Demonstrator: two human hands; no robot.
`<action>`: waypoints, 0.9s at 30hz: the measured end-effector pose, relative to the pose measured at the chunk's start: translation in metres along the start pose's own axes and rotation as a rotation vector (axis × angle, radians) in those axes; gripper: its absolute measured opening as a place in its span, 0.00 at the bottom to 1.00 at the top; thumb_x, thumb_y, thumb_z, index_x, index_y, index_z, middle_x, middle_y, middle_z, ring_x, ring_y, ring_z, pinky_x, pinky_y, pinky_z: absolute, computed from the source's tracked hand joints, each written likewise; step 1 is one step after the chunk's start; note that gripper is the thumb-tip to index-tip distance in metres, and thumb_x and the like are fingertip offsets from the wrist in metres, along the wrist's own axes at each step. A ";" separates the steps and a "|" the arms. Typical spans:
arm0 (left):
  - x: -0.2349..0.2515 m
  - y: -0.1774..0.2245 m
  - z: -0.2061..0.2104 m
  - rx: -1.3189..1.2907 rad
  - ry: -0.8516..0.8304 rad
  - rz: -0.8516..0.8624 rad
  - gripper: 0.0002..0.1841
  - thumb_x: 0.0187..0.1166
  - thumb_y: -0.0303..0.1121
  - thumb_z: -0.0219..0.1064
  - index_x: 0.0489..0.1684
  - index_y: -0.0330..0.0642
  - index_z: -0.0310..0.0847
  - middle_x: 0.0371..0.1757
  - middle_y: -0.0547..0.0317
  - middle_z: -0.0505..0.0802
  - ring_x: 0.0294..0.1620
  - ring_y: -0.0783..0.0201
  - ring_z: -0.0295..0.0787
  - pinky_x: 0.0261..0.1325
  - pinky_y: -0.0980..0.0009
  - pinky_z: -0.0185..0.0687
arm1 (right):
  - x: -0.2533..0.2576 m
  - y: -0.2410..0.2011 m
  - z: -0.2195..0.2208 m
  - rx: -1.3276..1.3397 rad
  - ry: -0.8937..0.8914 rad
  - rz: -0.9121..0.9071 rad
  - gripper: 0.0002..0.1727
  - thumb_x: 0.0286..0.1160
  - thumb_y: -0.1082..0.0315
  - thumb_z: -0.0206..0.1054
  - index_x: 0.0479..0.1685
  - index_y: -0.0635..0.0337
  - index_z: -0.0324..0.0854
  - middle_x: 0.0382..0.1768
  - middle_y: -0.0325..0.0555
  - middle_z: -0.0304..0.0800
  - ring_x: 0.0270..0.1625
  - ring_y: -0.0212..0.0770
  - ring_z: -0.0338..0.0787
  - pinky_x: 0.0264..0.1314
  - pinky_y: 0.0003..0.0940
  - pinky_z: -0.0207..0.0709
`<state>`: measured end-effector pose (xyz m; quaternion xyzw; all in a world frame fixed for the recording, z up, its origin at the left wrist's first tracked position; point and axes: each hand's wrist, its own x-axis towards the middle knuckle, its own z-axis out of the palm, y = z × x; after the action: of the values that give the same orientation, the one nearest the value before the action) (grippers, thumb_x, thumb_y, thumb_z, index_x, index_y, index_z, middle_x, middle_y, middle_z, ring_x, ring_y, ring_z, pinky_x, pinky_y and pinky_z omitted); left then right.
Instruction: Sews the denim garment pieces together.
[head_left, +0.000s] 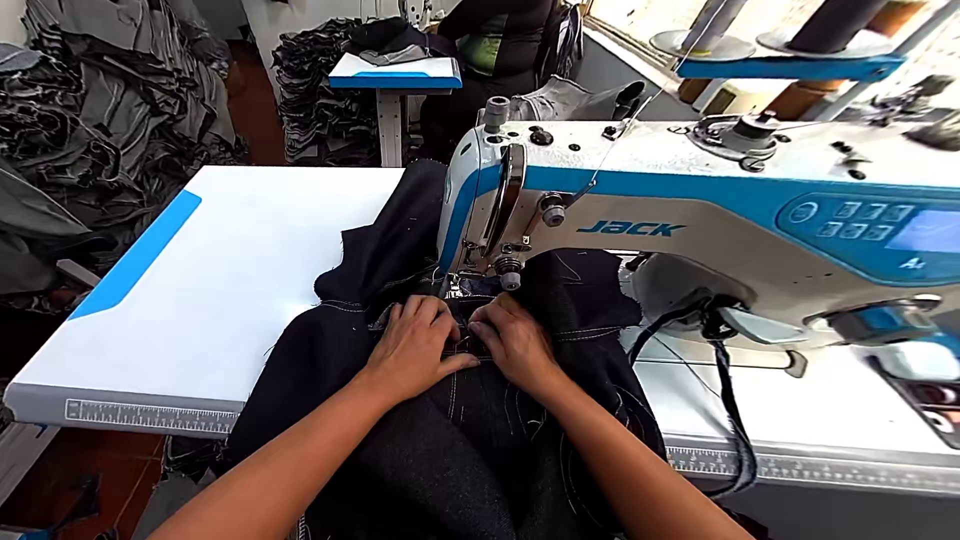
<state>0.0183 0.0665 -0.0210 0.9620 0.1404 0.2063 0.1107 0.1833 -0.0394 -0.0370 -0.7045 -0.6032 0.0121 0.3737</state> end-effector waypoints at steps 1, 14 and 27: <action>0.001 0.000 -0.003 -0.019 -0.070 -0.040 0.22 0.72 0.56 0.75 0.42 0.44 0.91 0.57 0.48 0.90 0.66 0.42 0.82 0.63 0.40 0.75 | -0.001 -0.001 -0.004 0.073 -0.014 0.037 0.13 0.85 0.70 0.62 0.35 0.70 0.85 0.39 0.58 0.83 0.45 0.54 0.87 0.48 0.52 0.80; 0.046 0.004 -0.037 -0.359 -0.653 -0.322 0.10 0.71 0.39 0.79 0.38 0.45 0.88 0.54 0.50 0.84 0.71 0.44 0.67 0.70 0.32 0.50 | -0.004 -0.002 0.002 0.080 0.142 0.055 0.27 0.85 0.66 0.56 0.08 0.60 0.68 0.19 0.41 0.66 0.24 0.35 0.70 0.26 0.31 0.61; 0.024 0.018 -0.019 -0.156 -0.377 -0.374 0.16 0.82 0.42 0.65 0.38 0.35 0.88 0.41 0.44 0.89 0.58 0.43 0.83 0.64 0.44 0.70 | -0.008 -0.019 0.002 0.003 0.109 0.202 0.12 0.88 0.72 0.59 0.44 0.74 0.82 0.47 0.66 0.84 0.48 0.61 0.88 0.53 0.55 0.82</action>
<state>0.0352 0.0602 0.0091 0.9294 0.2760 0.0097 0.2450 0.1640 -0.0459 -0.0314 -0.7609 -0.5077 0.0122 0.4038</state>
